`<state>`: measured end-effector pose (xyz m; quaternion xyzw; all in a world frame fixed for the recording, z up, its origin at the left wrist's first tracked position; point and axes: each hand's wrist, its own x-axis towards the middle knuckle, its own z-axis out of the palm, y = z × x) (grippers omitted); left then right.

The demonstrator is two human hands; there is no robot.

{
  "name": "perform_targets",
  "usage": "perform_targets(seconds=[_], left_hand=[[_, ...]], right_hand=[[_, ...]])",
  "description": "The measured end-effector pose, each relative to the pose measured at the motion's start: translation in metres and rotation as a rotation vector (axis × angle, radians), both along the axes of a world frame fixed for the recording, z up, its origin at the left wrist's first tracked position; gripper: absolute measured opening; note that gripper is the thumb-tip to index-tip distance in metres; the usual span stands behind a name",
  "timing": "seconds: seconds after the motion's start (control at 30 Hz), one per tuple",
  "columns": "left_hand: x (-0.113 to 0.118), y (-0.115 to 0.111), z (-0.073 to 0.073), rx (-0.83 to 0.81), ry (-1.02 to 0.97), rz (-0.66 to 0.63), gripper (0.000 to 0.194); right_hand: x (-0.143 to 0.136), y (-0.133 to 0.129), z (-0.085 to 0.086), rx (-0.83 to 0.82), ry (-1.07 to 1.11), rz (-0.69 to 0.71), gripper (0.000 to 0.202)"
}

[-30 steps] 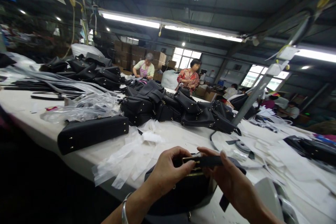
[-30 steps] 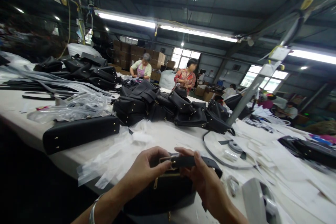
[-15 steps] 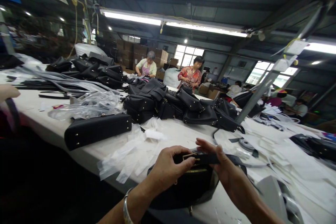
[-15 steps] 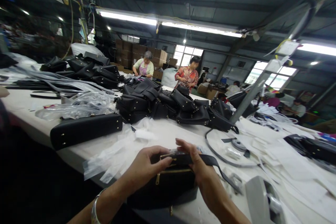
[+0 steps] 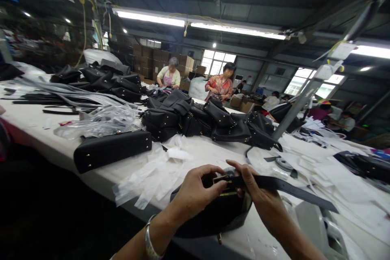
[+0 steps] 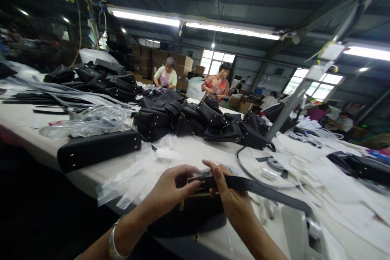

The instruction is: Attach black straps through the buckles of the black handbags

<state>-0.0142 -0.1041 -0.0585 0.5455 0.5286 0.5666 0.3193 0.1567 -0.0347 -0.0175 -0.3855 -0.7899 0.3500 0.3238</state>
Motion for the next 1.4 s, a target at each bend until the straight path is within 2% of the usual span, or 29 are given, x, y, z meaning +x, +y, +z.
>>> perform_targets(seconds=[0.1, 0.27, 0.43, 0.5, 0.67, 0.87, 0.93, 1.07, 1.13, 1.27, 1.4], left_hand=[[0.0, -0.002, 0.004, -0.013, 0.039, 0.017, 0.029], [-0.001, -0.001, 0.005, -0.029, 0.062, 0.001, 0.034], [-0.005, 0.004, -0.002, -0.057, 0.063, -0.047, 0.027], [-0.007, 0.005, -0.002, -0.054, 0.113, -0.035, 0.027], [-0.007, 0.004, 0.002, -0.046, 0.228, 0.037, 0.03], [-0.008, 0.006, 0.0, -0.042, 0.255, 0.025, 0.03], [-0.009, 0.006, -0.001, -0.039, 0.248, 0.026, 0.028], [-0.009, 0.004, -0.003, -0.049, 0.167, 0.01, 0.027], [-0.009, 0.003, -0.003, -0.061, 0.134, 0.011, 0.029], [-0.007, 0.001, 0.0, -0.071, 0.118, 0.04, 0.034], [-0.009, 0.0, 0.004, -0.063, 0.052, -0.002, 0.038]], right_hand=[[-0.001, 0.002, -0.001, 0.043, -0.007, 0.003, 0.049], [-0.002, 0.007, -0.006, 0.023, 0.013, 0.076, 0.05], [-0.002, 0.012, -0.012, 0.221, -0.023, 0.144, 0.039], [-0.003, 0.012, -0.015, 0.252, -0.032, 0.149, 0.035], [-0.005, 0.007, -0.02, 0.253, -0.012, 0.126, 0.033], [-0.003, 0.004, -0.015, 0.249, 0.043, 0.128, 0.03], [-0.002, 0.004, -0.012, 0.167, 0.115, 0.14, 0.027], [-0.001, 0.005, -0.009, -0.237, 0.221, 0.097, 0.045], [-0.001, 0.006, -0.009, -0.379, 0.25, 0.094, 0.049], [-0.001, 0.007, -0.014, -0.481, 0.303, 0.107, 0.05], [-0.003, 0.006, -0.017, -0.547, 0.368, 0.081, 0.05]])
